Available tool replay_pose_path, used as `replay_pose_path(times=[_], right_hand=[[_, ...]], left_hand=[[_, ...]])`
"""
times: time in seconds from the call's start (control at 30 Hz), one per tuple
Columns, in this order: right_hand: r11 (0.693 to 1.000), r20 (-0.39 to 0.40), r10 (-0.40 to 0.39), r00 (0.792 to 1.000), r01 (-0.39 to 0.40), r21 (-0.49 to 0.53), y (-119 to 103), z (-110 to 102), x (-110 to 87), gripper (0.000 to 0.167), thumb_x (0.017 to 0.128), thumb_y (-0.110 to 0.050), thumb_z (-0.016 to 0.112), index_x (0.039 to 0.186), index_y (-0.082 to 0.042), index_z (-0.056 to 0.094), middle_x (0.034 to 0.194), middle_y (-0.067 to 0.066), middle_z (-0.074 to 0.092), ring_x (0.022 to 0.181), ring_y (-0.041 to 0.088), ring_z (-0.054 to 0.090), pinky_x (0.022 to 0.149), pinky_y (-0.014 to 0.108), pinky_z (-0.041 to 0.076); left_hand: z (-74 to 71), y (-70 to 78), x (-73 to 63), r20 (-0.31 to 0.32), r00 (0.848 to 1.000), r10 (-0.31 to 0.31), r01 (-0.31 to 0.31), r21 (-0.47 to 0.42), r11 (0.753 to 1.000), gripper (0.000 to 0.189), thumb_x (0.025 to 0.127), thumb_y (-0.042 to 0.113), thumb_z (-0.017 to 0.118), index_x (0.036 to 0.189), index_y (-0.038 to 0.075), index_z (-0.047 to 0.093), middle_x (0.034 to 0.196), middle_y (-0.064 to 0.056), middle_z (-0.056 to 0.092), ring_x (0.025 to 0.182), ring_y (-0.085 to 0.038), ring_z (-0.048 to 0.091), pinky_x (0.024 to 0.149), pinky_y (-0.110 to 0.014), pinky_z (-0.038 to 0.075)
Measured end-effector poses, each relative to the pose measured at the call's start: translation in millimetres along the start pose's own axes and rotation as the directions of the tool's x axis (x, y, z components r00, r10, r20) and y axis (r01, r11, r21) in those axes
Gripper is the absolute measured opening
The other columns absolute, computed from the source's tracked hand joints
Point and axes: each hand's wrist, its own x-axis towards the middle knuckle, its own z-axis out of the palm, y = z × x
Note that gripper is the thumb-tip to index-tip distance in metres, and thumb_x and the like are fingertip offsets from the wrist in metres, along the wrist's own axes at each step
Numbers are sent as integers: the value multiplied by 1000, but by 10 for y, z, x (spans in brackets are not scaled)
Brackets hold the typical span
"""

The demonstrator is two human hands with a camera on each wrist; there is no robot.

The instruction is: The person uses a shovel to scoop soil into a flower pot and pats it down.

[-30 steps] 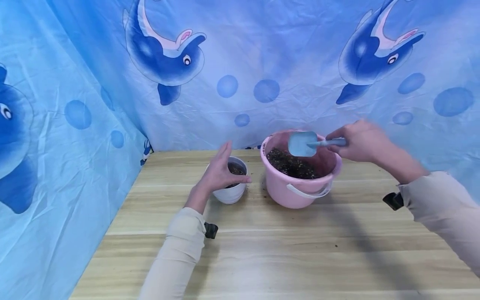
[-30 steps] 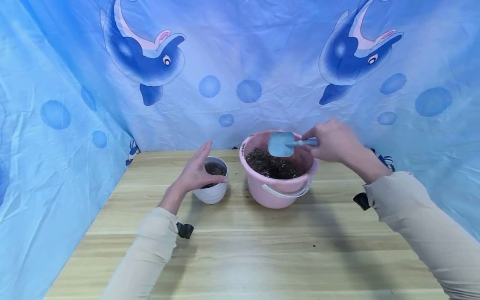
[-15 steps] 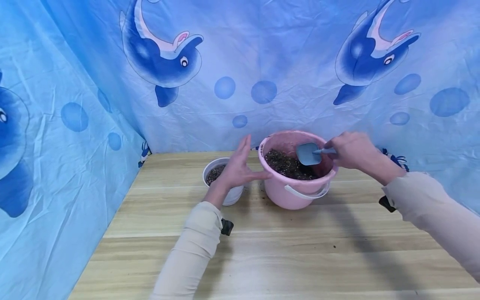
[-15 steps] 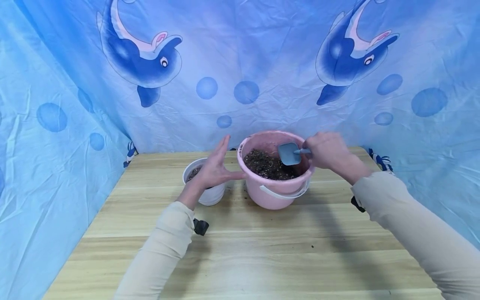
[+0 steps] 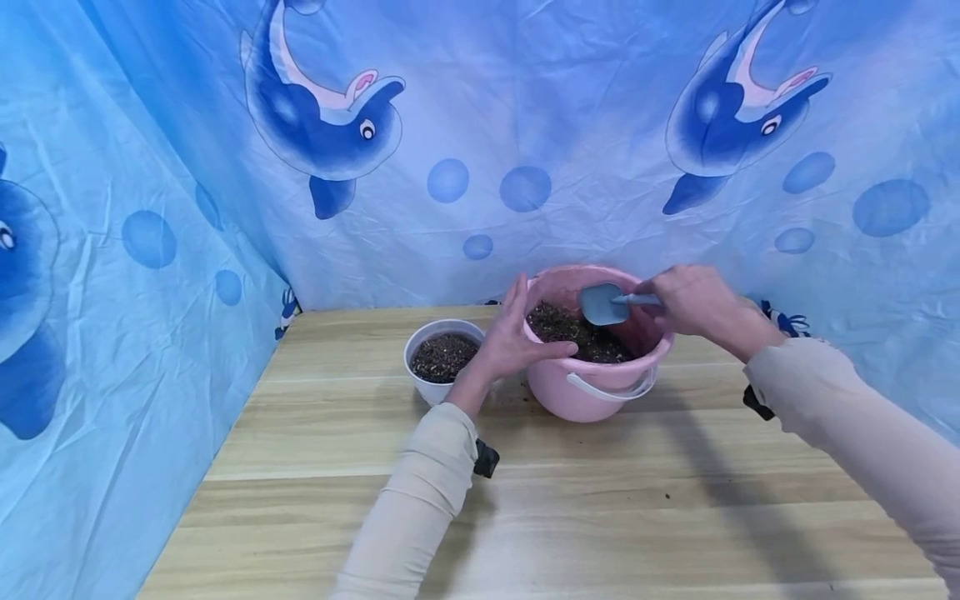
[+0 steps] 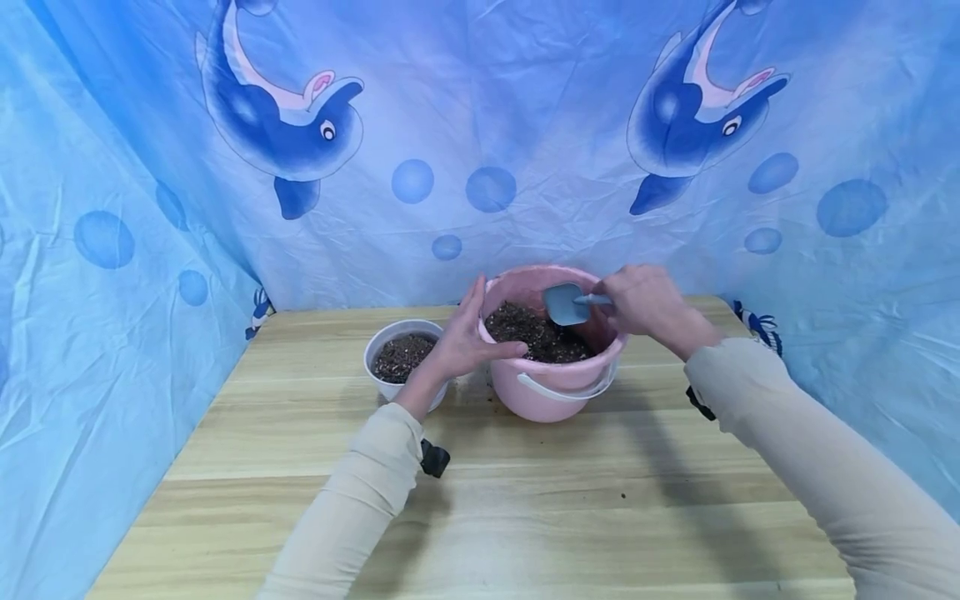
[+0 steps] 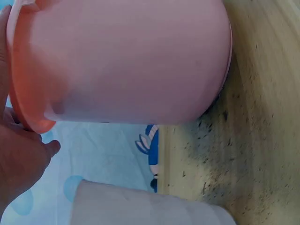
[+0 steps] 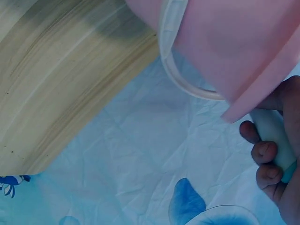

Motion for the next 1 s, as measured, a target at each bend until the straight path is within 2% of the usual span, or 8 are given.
replay_pose_path(times=[0.17,0.3,0.4,0.47,0.6,0.83,1.0], right_hand=[[1000,-21,-26,999,26,2,86,54,82,25,82,-22,71,105,-12,74,70,1,58,57,19,47,46,34,43],[999,-26,-36,999,37,24,147,89,124,14,82,-20,72,94,-13,73,69,-1,57,58,18,49,49,35,45],[997,-69,-68,995,71,34,150,125,164,10,81,-21,74,88,-14,72,71,-2,60,59,18,53,52,37,47],[993,-96,-104,990,108,37,137,149,204,14,79,-20,75,91,-13,74,73,-1,62,59,18,55,53,38,48],[983,-125,-175,977,180,27,104,179,303,12,79,-21,76,82,-12,70,68,-1,59,57,18,53,51,37,46],[977,-130,-214,968,212,-35,103,199,436,17,74,-22,77,77,-10,66,64,-3,53,55,18,48,50,36,46],[958,-151,-286,946,276,-82,56,224,478,22,70,-23,76,69,-14,56,62,-4,53,51,16,44,45,34,44]], left_hand=[[12,-17,26,-8,1000,3,-3,-14,1000,132,63,51,87,153,33,-7,161,5,-6,147,-24,0,117,-50,12],[31,2,24,-2,1000,-10,10,-19,1000,133,61,51,88,154,32,-6,162,6,-4,147,-23,1,116,-49,12],[47,-10,4,-5,1000,-19,19,-38,999,132,62,47,88,154,33,-6,162,7,-4,147,-23,1,116,-48,13],[47,-22,-5,-9,1000,-19,19,-44,999,132,63,47,88,154,34,-6,161,7,-4,147,-22,1,117,-48,12],[44,-24,-13,-11,1000,-19,18,-40,999,131,63,47,88,154,33,-5,161,7,-3,147,-22,1,117,-48,13],[46,-11,-23,-13,999,-39,39,-38,999,131,62,48,88,154,32,-4,161,8,-3,147,-22,2,117,-48,14],[39,-28,-36,-10,999,-42,42,-21,999,131,62,50,88,154,31,-4,161,7,-2,148,-24,2,116,-49,15]])
